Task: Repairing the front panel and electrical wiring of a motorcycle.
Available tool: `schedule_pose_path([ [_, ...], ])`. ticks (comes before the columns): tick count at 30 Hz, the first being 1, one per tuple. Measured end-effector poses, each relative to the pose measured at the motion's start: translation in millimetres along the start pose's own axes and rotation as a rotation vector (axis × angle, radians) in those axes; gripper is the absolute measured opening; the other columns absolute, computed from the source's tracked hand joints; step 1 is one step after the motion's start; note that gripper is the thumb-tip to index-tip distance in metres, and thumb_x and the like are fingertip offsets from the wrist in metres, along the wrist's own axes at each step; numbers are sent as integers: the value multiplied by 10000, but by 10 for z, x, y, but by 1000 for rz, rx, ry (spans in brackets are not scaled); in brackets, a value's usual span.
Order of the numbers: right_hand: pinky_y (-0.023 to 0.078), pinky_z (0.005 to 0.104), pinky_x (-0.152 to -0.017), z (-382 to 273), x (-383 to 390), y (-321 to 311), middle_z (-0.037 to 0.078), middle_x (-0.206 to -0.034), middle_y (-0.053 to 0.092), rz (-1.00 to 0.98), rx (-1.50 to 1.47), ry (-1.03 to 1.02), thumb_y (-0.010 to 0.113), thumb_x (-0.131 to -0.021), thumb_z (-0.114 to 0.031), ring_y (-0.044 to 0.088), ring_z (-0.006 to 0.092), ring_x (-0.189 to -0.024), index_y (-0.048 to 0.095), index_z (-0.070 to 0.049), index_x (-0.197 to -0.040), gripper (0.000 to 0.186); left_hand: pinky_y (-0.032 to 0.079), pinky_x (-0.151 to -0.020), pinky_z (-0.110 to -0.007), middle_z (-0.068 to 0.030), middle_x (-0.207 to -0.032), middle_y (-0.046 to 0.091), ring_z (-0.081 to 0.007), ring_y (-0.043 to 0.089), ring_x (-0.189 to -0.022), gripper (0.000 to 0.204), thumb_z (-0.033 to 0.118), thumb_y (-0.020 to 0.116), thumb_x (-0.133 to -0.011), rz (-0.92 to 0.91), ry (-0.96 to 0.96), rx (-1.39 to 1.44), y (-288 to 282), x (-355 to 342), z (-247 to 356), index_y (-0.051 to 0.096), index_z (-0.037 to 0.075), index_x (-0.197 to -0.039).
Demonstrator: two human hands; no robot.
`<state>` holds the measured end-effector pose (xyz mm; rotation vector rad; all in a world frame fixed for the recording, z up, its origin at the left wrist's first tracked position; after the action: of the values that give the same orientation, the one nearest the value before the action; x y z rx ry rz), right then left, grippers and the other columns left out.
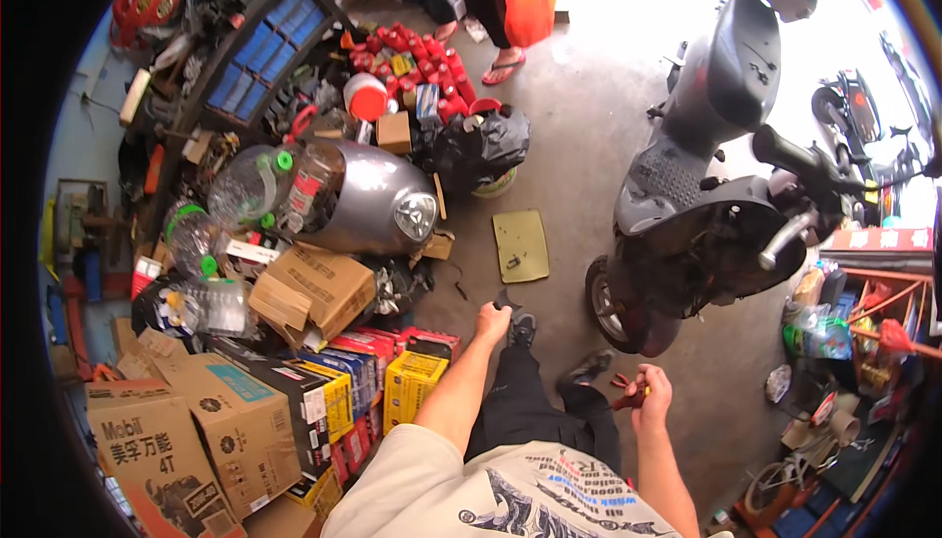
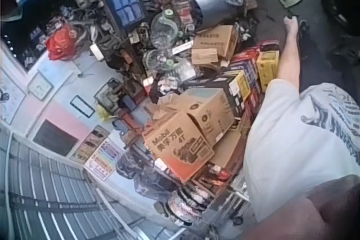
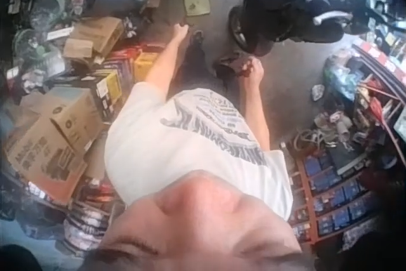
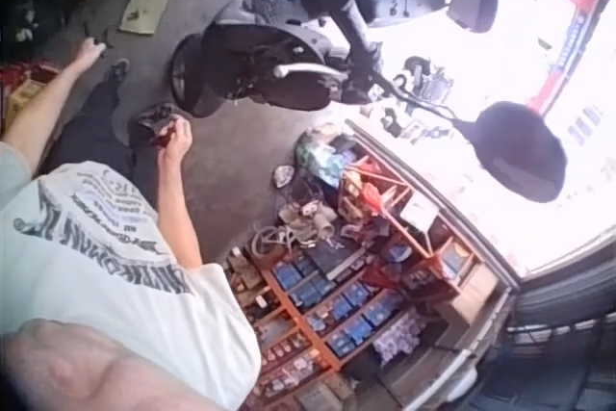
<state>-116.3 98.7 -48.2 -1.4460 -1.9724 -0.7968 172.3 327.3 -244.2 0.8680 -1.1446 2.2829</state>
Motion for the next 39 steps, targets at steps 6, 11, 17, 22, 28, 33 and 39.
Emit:
schedule_pose_path([
  [6,464,273,-410,428,-253,61,36,-683,504,-13,241,64,487,-930,-170,521,131,-510,545,-5,-934,175,482,-814,-435,-224,-942,660,-378,629,-925,373,338,630,-761,-11,-97,83,487,-676,-597,660,4,-927],
  [11,431,260,-482,872,-555,-26,56,-694,497,43,288,163,498,-927,-150,503,150,-511,543,3,-911,160,484,-830,-445,-221,-970,656,-381,623,-949,377,342,636,-766,-4,-184,11,1202,-1408,-1001,661,15,-951],
  [17,441,264,-513,1329,-972,-224,61,-689,508,42,294,190,494,-934,-173,505,145,-523,534,1,-899,181,482,-856,-449,-211,-1025,651,-383,612,-988,388,349,621,-779,-43,-249,-24,2035,-2397,-1343,654,25,-990],
  [22,423,304,-544,1572,-1301,-398,71,-685,485,109,300,181,495,-925,-171,487,171,-512,525,1,-908,176,481,-867,-410,-214,-1033,650,-370,614,-998,337,271,587,-801,-90,-132,35,2703,-3049,-1355,647,22,-1020],
  [28,425,292,-544,1905,-1618,-658,69,-687,482,150,331,190,498,-927,-184,488,167,-515,520,0,-899,188,450,-931,-374,-240,-1095,625,-327,594,-1063,369,107,470,-801,-127,-252,424,3326,-3528,-1766,585,-14,-1130],
  [33,418,255,-538,2226,-1956,-460,64,-691,504,43,399,181,494,-929,-159,507,144,-548,544,21,-918,187,410,-987,-398,-238,-1203,570,-361,534,-1149,523,243,582,-813,149,-46,129,2835,-3705,-1923,487,-6,-1263],
  [39,416,240,-549,2655,-2365,-31,11,-683,537,-179,650,119,518,-918,-112,517,95,-564,586,-2,-916,129,465,-845,-322,-196,-1183,581,-245,588,-1039,469,191,551,-849,-121,-67,176,2715,-2693,-2255,480,-35,-1253],
])
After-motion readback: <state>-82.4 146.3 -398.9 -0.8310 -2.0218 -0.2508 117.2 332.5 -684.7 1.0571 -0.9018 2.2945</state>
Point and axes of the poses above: each hand's wrist, its own x-axis away from the middle knuckle, its own y-axis out of the palm, z = x × y, the point moved 9 cm from there along -x, towards the middle knuckle
